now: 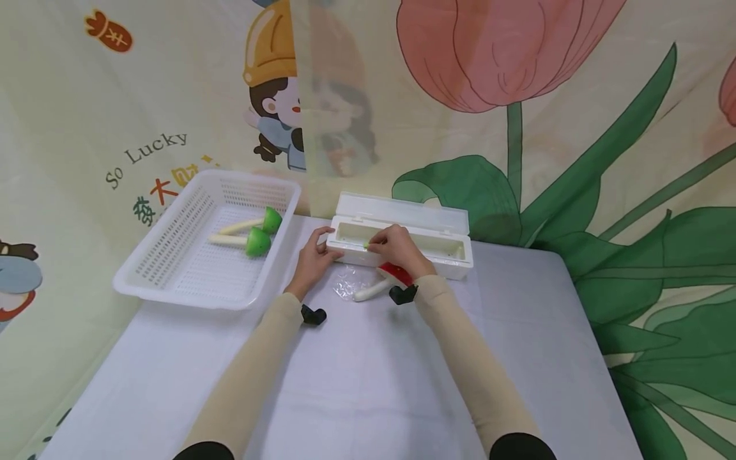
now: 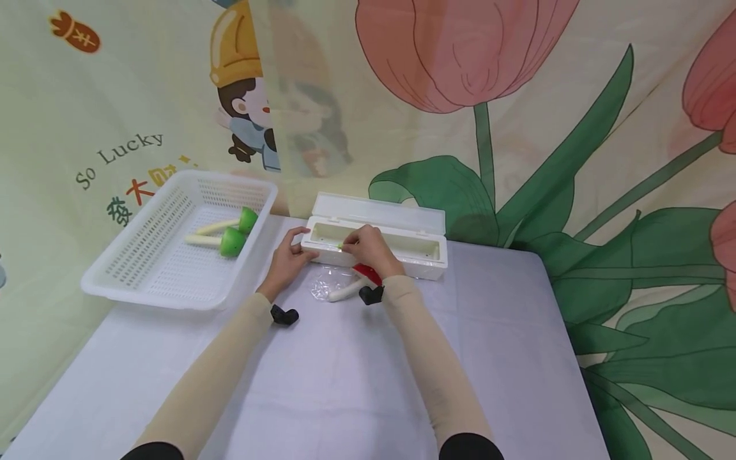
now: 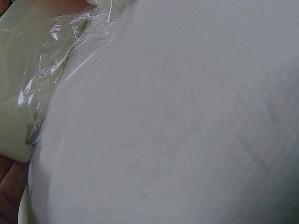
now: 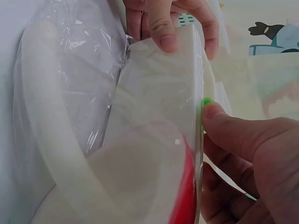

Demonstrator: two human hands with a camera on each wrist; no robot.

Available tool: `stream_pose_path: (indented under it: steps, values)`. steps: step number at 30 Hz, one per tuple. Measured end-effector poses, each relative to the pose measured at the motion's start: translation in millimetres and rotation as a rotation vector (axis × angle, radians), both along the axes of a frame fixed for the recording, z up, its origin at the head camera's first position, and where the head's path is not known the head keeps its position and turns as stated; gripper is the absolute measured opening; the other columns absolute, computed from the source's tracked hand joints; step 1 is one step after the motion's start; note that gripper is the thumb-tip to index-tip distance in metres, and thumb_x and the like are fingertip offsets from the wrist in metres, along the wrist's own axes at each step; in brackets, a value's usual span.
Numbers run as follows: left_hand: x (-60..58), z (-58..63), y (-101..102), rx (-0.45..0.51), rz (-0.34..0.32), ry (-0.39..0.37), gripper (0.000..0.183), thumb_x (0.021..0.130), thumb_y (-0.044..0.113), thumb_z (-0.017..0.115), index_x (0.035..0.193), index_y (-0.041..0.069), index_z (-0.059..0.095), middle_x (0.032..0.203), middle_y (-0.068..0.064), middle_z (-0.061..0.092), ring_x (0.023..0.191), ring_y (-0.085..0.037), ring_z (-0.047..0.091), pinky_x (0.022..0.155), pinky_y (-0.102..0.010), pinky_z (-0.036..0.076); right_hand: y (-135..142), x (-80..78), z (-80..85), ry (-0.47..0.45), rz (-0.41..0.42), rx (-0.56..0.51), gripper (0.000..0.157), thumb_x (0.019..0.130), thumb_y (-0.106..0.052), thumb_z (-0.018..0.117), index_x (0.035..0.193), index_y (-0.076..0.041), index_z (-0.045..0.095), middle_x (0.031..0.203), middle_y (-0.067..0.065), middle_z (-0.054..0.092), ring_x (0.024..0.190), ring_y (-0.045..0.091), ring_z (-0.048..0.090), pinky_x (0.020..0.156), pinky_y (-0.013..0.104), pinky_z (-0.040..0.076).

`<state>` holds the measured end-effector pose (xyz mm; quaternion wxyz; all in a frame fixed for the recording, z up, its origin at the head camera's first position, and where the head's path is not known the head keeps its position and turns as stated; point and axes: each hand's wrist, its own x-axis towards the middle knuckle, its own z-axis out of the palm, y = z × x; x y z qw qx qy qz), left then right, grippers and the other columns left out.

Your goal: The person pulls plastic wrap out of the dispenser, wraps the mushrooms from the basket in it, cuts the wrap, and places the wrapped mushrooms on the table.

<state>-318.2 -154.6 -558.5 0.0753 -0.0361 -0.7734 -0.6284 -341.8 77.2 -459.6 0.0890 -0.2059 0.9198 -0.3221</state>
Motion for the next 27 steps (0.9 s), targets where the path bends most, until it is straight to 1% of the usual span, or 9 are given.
stream_pose_path:
  steps: [5, 10, 15, 18, 21, 23, 24, 27]
  values:
    - [-0.7, -1.4, -1, 0.014, -0.014, -0.003, 0.061, 0.087, 0.007, 0.082, 0.139, 0.019, 0.050, 0.126, -0.029, 0.067, 0.117, -0.032, 0.069, 0.076, -0.015, 0.055, 13, -0.3, -1.4, -0.048, -0.031, -0.025, 0.019, 0.095, -0.023, 0.077, 0.108, -0.010, 0.081, 0.104, 0.006, 0.079, 0.096, 0.021, 0.064, 0.078, 0.028, 0.054]
    - [-0.2, -1.2, -3, 0.009, -0.009, -0.009, 0.061, 0.087, 0.007, 0.081, 0.139, 0.019, 0.051, 0.127, -0.029, 0.067, 0.118, -0.033, 0.069, 0.076, -0.016, 0.055, 27, -2.0, -2.8, -0.102, -0.036, -0.066, 0.019, 0.094, -0.025, 0.078, 0.108, -0.013, 0.082, 0.107, 0.004, 0.078, 0.100, 0.021, 0.064, 0.074, 0.026, 0.054]
    - [-0.7, -2.0, -2, 0.031, -0.026, -0.008, 0.061, 0.088, 0.005, 0.081, 0.139, 0.019, 0.051, 0.127, -0.031, 0.066, 0.119, -0.034, 0.068, 0.076, -0.016, 0.056, 39, -4.3, -5.3, -0.153, -0.052, -0.085, 0.021, 0.093, -0.029, 0.079, 0.109, -0.016, 0.082, 0.109, 0.003, 0.078, 0.104, 0.022, 0.064, 0.079, 0.030, 0.056]
    - [-1.7, -2.5, -2, 0.034, -0.039, -0.015, 0.063, 0.088, 0.004, 0.080, 0.142, 0.016, 0.050, 0.128, -0.031, 0.066, 0.119, -0.034, 0.068, 0.076, -0.017, 0.056, 44, -5.6, -6.7, -0.153, -0.052, -0.080, 0.022, 0.092, -0.029, 0.079, 0.109, -0.015, 0.082, 0.108, 0.004, 0.078, 0.104, 0.023, 0.065, 0.085, 0.034, 0.057]
    - [-1.9, -2.5, -4, 0.031, -0.046, -0.032, 0.065, 0.089, 0.006, 0.080, 0.145, 0.016, 0.048, 0.129, -0.030, 0.065, 0.121, -0.034, 0.067, 0.076, -0.015, 0.055, 50, -5.8, -7.9, -0.140, -0.046, -0.087, 0.023, 0.092, -0.029, 0.079, 0.110, -0.013, 0.081, 0.108, 0.005, 0.079, 0.106, 0.024, 0.066, 0.091, 0.037, 0.057]
    - [-1.9, -2.4, -5, 0.031, -0.047, -0.037, 0.066, 0.089, 0.007, 0.080, 0.145, 0.016, 0.048, 0.129, -0.030, 0.065, 0.120, -0.034, 0.068, 0.076, -0.015, 0.054, 53, -5.5, -8.4, -0.140, -0.044, -0.097, 0.024, 0.092, -0.029, 0.079, 0.111, -0.013, 0.081, 0.109, 0.006, 0.079, 0.107, 0.024, 0.066, 0.094, 0.038, 0.057]
    - [-1.5, -2.1, -5, 0.038, -0.048, -0.040, 0.066, 0.088, 0.008, 0.081, 0.145, 0.018, 0.048, 0.130, -0.029, 0.065, 0.121, -0.034, 0.067, 0.076, -0.014, 0.054, 55, -5.2, -8.5, -0.136, -0.043, -0.100, 0.025, 0.093, -0.028, 0.079, 0.111, -0.012, 0.081, 0.110, 0.007, 0.079, 0.108, 0.025, 0.067, 0.094, 0.038, 0.056]
    - [-1.5, -2.5, -4, 0.040, -0.052, -0.035, 0.065, 0.088, 0.010, 0.082, 0.143, 0.020, 0.049, 0.131, -0.027, 0.065, 0.120, -0.033, 0.068, 0.077, -0.016, 0.056, 59, -4.2, -8.9, -0.132, -0.054, -0.104, 0.025, 0.093, -0.028, 0.079, 0.112, -0.012, 0.081, 0.111, 0.008, 0.078, 0.107, 0.025, 0.067, 0.094, 0.039, 0.057]
